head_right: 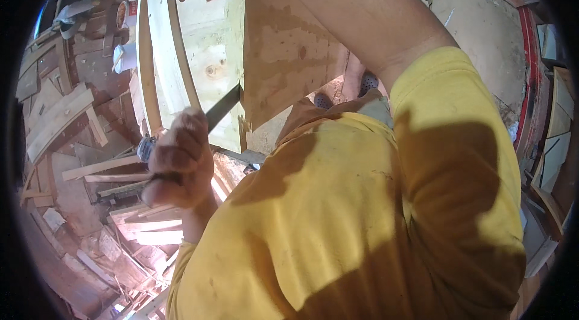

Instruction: Using a hammer and chisel to shape or trim a wooden structure.

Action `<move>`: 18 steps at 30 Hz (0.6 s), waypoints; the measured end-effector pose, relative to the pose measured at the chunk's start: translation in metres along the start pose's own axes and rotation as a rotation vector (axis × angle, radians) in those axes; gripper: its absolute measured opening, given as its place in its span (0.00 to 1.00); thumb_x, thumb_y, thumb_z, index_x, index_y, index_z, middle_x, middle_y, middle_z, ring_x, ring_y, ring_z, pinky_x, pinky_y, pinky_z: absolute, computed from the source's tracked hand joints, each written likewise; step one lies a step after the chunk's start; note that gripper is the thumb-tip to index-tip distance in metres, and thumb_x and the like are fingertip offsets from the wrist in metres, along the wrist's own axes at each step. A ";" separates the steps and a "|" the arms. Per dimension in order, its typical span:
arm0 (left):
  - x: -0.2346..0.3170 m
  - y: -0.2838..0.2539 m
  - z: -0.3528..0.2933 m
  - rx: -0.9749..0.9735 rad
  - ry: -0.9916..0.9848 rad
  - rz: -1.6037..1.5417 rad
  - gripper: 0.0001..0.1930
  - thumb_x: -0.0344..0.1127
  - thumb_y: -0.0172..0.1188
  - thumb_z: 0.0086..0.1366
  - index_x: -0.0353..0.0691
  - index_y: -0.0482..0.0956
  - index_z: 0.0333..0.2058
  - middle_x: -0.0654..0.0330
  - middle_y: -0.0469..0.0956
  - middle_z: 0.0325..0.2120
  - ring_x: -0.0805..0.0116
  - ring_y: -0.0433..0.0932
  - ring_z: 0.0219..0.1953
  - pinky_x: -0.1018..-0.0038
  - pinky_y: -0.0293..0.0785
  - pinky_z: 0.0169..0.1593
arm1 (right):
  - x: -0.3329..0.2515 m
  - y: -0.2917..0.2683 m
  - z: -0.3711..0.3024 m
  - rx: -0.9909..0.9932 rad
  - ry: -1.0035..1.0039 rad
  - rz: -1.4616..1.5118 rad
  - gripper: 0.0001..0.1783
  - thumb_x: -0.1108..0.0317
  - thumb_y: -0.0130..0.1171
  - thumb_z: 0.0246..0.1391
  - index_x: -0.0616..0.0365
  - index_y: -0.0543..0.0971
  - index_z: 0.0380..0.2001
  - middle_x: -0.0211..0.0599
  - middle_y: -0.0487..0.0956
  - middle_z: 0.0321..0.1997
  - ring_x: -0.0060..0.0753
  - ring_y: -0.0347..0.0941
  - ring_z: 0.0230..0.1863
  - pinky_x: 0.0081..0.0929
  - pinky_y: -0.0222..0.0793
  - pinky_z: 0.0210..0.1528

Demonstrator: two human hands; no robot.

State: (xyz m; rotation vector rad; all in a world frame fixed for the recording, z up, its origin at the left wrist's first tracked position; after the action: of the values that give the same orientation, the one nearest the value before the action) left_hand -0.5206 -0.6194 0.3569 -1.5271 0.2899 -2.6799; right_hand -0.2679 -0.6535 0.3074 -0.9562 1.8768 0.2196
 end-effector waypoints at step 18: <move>-0.059 0.005 0.103 -0.135 -0.738 -0.285 0.23 0.52 0.44 0.73 0.43 0.64 0.21 0.68 0.56 0.12 0.77 0.52 0.13 0.78 0.50 0.19 | 0.002 0.001 0.028 -0.193 -0.458 -0.150 0.12 0.61 0.66 0.42 0.59 0.80 0.16 0.35 0.78 0.17 0.33 0.70 0.15 0.34 0.66 0.20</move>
State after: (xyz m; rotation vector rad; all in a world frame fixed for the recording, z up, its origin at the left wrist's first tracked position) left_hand -0.4017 -0.6314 0.3568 -2.6130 0.2239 -2.0673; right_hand -0.2497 -0.6396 0.2913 -1.0679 1.3760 0.4922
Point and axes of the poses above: each hand's wrist, its own z-axis towards the middle knuckle, its own y-axis out of the palm, x = y × z, the point moved 4 cm from there along z, towards the middle knuckle
